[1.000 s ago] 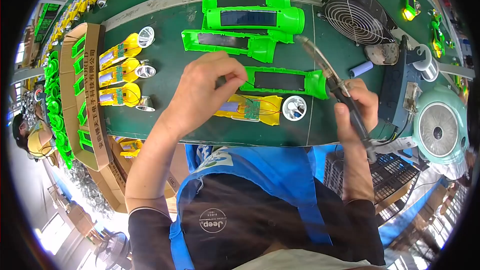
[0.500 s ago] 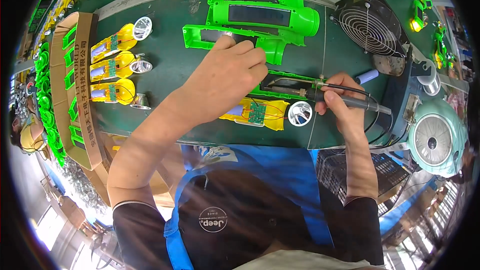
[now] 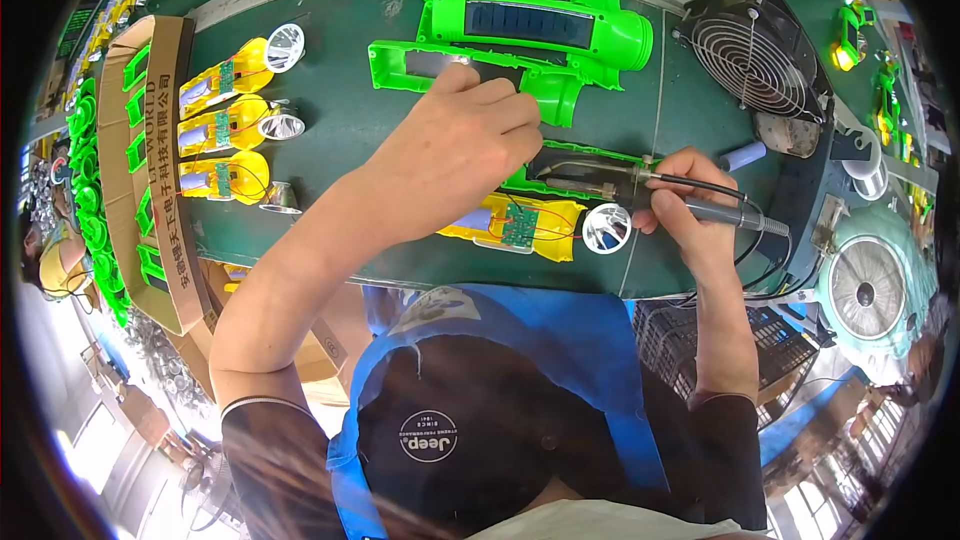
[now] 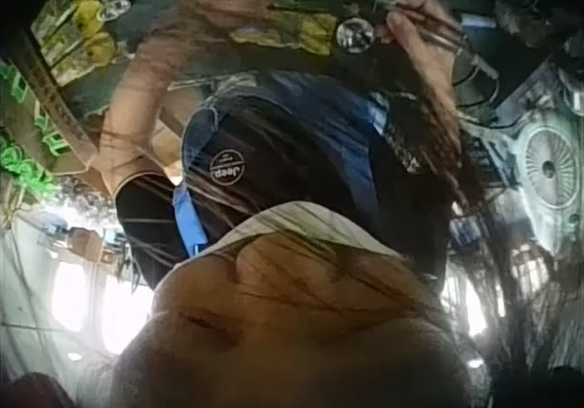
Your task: Soldering electrical components and wires onto circuit boards for flashlight assembly at a production line station.
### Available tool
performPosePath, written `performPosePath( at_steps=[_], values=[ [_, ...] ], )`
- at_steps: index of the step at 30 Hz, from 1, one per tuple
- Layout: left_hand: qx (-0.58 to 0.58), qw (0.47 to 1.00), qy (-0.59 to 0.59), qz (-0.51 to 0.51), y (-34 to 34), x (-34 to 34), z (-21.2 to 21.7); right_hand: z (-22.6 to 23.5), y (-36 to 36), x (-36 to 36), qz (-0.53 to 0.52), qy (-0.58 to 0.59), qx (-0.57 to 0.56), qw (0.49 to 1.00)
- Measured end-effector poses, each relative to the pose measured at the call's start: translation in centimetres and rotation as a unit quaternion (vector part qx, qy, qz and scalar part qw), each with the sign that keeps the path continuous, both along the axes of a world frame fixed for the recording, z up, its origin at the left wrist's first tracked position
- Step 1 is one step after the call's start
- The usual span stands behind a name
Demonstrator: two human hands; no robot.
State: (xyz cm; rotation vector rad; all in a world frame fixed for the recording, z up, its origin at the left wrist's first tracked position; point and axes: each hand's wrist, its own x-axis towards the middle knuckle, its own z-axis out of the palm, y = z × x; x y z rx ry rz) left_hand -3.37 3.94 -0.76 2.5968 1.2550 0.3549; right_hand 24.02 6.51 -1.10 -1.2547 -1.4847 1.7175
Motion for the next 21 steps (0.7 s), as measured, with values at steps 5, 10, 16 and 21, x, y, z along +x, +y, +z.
performPosePath(
  at_steps=[5, 10, 16, 21],
  values=[
    [0.004, 1.000, -0.021, -0.004, 0.15, -0.31, -0.06, -0.02, 0.11, 0.32, 0.005, 0.019, -0.009, 1.000],
    [-0.001, 1.000, -0.026, -0.010, 0.14, -0.23, 0.04, -0.02, 0.26, 0.56, 0.026, 0.025, -0.001, 0.999],
    [0.037, 0.999, -0.018, -0.014, 0.15, -0.13, -0.45, 0.00, 0.08, 0.32, 0.014, 0.009, -0.019, 1.000],
    [0.056, 0.998, -0.010, -0.016, 0.07, -0.09, -0.34, -0.04, 0.05, 0.37, 0.023, 0.011, -0.012, 1.000]
  ],
)
